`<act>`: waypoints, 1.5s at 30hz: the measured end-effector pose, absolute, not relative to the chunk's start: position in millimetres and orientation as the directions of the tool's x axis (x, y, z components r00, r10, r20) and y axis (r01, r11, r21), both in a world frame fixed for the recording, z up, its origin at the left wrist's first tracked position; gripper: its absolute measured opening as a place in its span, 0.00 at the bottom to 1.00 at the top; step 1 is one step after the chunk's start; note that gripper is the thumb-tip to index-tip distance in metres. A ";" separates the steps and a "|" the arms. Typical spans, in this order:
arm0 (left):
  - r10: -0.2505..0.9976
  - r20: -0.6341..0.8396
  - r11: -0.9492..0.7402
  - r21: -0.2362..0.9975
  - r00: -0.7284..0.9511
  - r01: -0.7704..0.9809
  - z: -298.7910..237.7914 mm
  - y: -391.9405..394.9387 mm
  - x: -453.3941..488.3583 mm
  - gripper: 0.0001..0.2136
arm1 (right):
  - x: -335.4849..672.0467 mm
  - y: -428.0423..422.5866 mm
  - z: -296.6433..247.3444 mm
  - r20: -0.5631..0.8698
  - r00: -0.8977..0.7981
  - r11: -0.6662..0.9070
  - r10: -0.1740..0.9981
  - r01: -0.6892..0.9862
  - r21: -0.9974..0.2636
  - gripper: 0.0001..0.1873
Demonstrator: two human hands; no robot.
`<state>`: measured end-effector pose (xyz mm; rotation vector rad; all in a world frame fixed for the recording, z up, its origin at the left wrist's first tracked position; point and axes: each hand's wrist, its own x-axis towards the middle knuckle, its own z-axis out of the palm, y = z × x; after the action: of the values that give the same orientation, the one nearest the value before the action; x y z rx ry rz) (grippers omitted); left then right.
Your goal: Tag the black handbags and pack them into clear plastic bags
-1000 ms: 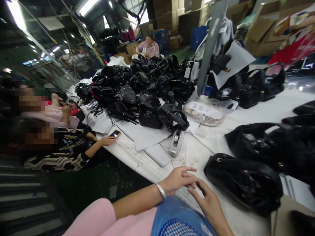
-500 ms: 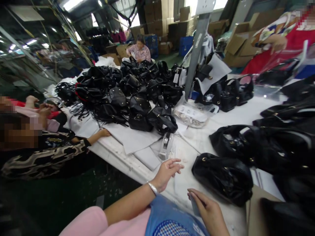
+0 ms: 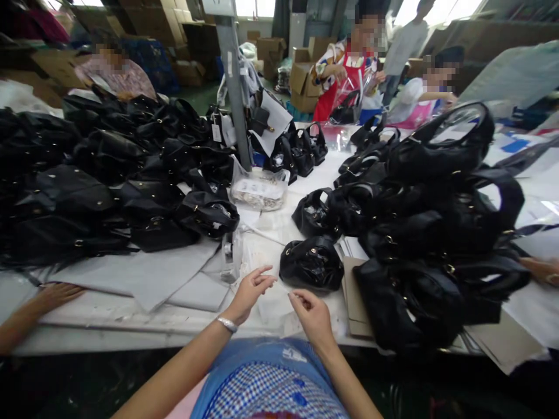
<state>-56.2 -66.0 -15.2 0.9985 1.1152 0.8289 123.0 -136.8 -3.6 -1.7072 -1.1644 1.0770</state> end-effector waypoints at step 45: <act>0.958 -0.019 -0.079 0.941 0.285 0.330 -61.1 -46.4 -31.8 0.11 | 122.7 -101.3 -29.6 -0.042 0.107 -0.106 0.993 0.713 -0.693 0.21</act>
<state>-31.8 -46.4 -61.1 1.6019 1.2120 0.8293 122.7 -101.3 -29.6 -1.8777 -1.6579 0.7141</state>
